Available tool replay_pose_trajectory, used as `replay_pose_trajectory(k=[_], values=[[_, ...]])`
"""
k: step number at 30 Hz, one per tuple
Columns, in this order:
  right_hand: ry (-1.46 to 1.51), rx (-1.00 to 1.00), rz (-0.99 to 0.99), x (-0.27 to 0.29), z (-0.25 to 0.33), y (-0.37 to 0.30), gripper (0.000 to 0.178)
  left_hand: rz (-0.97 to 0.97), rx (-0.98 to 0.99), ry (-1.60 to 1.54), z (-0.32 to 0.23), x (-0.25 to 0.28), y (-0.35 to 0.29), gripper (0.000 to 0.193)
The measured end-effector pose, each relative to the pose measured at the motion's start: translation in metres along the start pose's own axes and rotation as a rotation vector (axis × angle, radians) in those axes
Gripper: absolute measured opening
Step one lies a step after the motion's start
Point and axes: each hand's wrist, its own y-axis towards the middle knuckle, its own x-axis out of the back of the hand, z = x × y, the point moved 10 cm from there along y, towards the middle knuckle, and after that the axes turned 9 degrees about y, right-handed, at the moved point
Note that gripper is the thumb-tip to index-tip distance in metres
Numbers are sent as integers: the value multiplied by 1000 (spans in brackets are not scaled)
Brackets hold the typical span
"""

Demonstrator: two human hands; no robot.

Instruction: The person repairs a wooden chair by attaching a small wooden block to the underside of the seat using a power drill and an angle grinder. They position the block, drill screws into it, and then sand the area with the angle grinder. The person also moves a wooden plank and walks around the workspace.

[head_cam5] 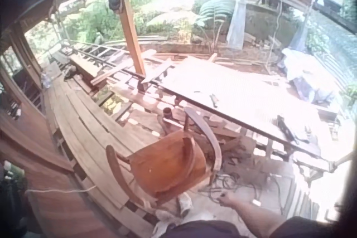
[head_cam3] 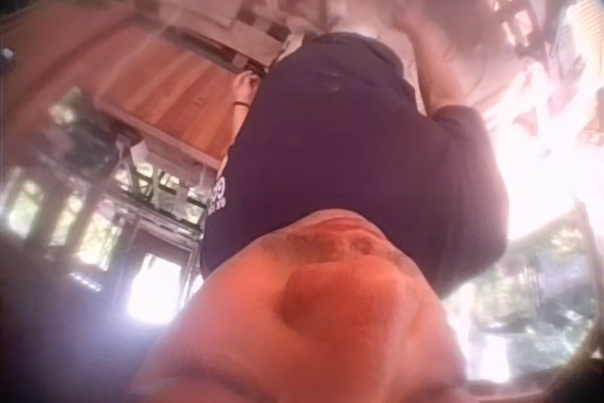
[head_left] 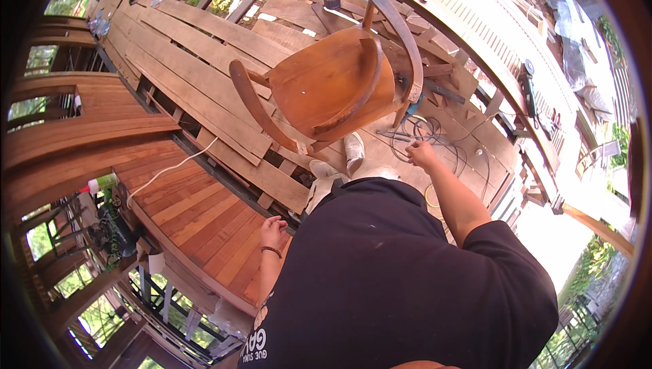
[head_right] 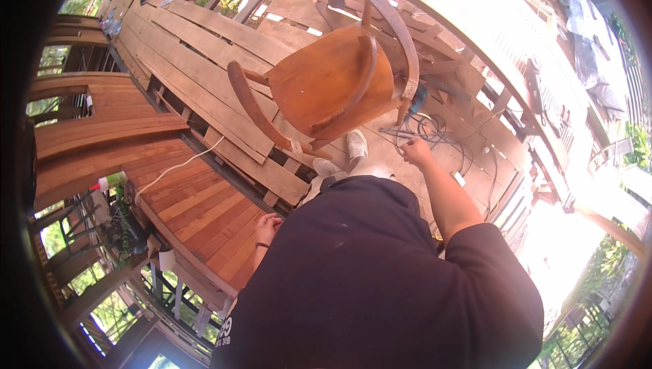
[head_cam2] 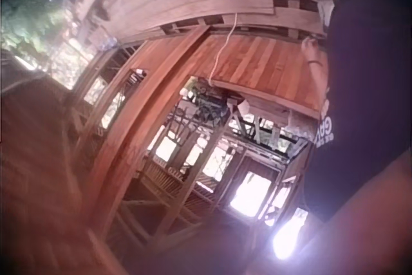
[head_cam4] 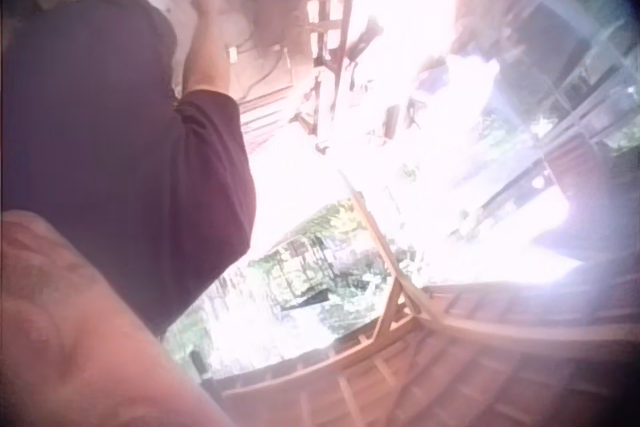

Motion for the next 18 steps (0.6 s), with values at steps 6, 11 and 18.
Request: replay_pose_trajectory(k=[6, 11, 18], values=[[34, -69, -39, 7, -48, -25, 19, -19, 191, 9, 63, 46, 26, 21], [-75, -130, -18, -20, -62, -75, 24, -103, 111, 14, 41, 86, 43, 20], [-646, 141, 213, -55, -24, -27, 34, -221, 44, -177, 55, 63, 8, 21]])
